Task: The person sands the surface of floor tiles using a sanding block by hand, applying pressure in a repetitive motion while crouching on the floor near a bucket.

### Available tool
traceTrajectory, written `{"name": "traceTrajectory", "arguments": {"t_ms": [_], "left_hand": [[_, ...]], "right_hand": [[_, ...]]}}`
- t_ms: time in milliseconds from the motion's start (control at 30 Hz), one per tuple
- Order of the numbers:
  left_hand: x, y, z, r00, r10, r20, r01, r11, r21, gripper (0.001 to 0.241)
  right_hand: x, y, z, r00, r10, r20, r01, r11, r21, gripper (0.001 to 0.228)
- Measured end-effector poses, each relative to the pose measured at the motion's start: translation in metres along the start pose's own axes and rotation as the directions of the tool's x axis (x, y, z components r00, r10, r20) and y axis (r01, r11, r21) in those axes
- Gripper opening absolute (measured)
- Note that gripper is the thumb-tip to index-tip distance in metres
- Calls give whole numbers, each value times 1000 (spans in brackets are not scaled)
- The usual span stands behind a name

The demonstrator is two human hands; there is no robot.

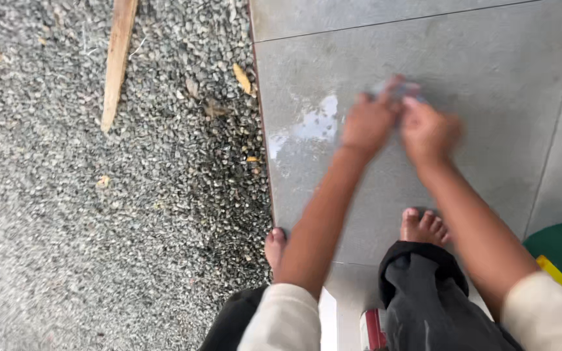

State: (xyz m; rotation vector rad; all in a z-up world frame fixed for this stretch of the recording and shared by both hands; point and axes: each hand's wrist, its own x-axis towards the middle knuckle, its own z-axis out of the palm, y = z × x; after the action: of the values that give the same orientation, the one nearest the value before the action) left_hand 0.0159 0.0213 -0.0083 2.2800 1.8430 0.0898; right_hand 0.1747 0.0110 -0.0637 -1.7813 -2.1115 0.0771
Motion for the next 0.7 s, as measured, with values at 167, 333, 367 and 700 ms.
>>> {"name": "traceTrajectory", "arguments": {"t_ms": [167, 333, 367, 700], "left_hand": [[-46, -151, -55, 968, -180, 178, 140, 966, 217, 46], [-58, -112, -10, 890, -357, 284, 370, 929, 8, 59], [-56, -95, 7, 878, -314, 361, 360, 931, -66, 49], [-3, -30, -21, 994, -26, 105, 52, 965, -256, 15]], "right_hand": [[85, -188, 27, 932, -347, 108, 329, 932, 154, 33], [53, -144, 18, 946, -246, 211, 183, 943, 279, 16], [42, -117, 14, 942, -217, 254, 115, 925, 361, 9], [5, -7, 7, 981, 24, 193, -16, 999, -45, 41]]}}
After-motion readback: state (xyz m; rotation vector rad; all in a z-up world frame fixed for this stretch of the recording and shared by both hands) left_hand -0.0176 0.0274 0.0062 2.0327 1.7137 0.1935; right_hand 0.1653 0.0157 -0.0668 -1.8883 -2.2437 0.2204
